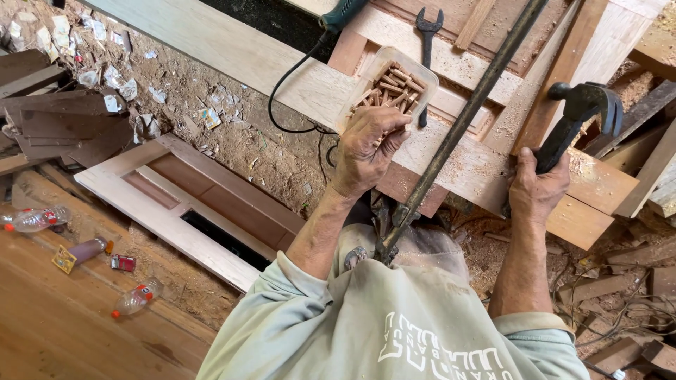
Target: Assembling a wooden door frame using a hammer, bar clamp, and power drill
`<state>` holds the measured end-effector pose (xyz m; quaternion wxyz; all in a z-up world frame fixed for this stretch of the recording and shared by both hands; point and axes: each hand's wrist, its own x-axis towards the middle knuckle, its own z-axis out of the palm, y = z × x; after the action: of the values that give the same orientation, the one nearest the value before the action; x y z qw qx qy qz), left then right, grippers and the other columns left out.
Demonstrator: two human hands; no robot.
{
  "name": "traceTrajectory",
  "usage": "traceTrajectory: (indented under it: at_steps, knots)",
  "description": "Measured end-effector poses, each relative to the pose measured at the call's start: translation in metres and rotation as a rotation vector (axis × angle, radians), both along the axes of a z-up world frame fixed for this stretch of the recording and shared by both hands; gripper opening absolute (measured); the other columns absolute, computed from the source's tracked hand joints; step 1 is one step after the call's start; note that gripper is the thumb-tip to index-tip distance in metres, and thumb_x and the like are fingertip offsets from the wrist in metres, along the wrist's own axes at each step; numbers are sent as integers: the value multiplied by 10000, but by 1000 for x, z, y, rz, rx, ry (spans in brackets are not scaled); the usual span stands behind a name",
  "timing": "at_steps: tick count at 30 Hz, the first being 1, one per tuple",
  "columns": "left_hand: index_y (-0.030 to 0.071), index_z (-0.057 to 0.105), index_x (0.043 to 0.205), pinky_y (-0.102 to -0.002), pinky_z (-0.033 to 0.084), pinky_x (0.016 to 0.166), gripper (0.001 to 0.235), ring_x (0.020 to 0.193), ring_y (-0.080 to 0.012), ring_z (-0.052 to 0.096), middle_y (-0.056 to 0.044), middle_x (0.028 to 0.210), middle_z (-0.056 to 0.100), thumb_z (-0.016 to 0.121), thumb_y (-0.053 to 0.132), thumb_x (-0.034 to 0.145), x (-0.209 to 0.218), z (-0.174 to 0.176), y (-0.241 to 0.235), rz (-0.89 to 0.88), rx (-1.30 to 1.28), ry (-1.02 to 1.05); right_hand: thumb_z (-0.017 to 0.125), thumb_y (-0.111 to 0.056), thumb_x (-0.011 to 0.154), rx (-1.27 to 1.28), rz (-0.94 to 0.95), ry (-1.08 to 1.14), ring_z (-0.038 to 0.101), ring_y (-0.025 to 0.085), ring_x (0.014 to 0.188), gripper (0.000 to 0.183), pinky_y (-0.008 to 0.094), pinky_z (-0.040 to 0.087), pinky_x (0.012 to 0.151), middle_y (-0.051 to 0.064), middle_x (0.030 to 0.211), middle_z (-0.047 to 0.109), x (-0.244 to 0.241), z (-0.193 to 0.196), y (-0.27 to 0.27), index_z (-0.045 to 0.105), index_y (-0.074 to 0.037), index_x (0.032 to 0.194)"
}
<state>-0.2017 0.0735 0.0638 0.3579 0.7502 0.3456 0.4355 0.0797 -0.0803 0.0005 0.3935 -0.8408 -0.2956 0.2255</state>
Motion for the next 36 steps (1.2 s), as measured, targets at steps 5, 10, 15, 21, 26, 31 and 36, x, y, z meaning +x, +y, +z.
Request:
traceTrajectory:
  at_steps: [5, 10, 15, 21, 26, 31, 36]
  knots:
    - [118, 688, 1170, -362, 530, 1017, 172, 1056, -203, 683, -40, 1133, 735, 721, 138, 1002, 10, 26, -11, 17, 15, -11, 704, -261, 1093, 13, 3, -16, 603, 168, 813, 189, 355, 529, 673, 15, 901, 591, 0, 0, 0, 599, -105, 1085]
    - [151, 632, 1183, -265, 633, 983, 150, 1115, -163, 705, -39, 1177, 704, 657, 222, 1054, 28, 17, -35, -29, -414, -338, 665, -296, 1156, 29, 26, 95, 570, 110, 659, 227, 278, 539, 542, -14, 852, 558, 2, 3, -2, 531, -117, 1117]
    - [79, 711, 1125, -278, 556, 879, 148, 964, -143, 679, -49, 1085, 744, 728, 156, 1000, 55, 3, -57, -6, -808, -822, 663, -292, 1138, 122, -19, 247, 556, 89, 604, 227, 240, 520, 494, -20, 808, 565, -1, 13, -2, 539, -101, 1132]
    - [32, 680, 1108, -264, 618, 754, 149, 843, -197, 754, -135, 949, 752, 681, 153, 1021, 85, -5, -80, -41, -1271, -1096, 691, -145, 1122, 436, -121, 243, 602, 177, 488, 159, 287, 505, 423, 121, 669, 615, 1, 0, -24, 620, -26, 1043]
    - [76, 667, 1132, -285, 586, 768, 140, 858, -211, 745, -125, 972, 757, 669, 160, 1019, 105, -10, -94, -141, -1428, -1145, 616, -82, 1129, 518, -46, 122, 614, 193, 528, 125, 297, 518, 470, 132, 692, 634, -6, 11, -65, 605, 33, 1176]
    - [41, 665, 1198, -247, 629, 696, 239, 809, -219, 778, -151, 938, 768, 729, 104, 977, 143, -32, -106, -71, -1282, -903, 617, -24, 1088, 472, -20, 261, 576, 174, 447, 75, 287, 473, 420, 101, 638, 580, -17, 37, -88, 542, -22, 1091]
    - [6, 683, 1065, -220, 586, 591, 216, 719, -195, 752, -144, 832, 738, 787, 108, 905, 181, -37, -97, 10, -1018, -517, 596, -150, 1118, 310, -47, 222, 622, 173, 504, 100, 300, 503, 438, 119, 714, 653, -9, 30, -106, 581, -57, 1083]
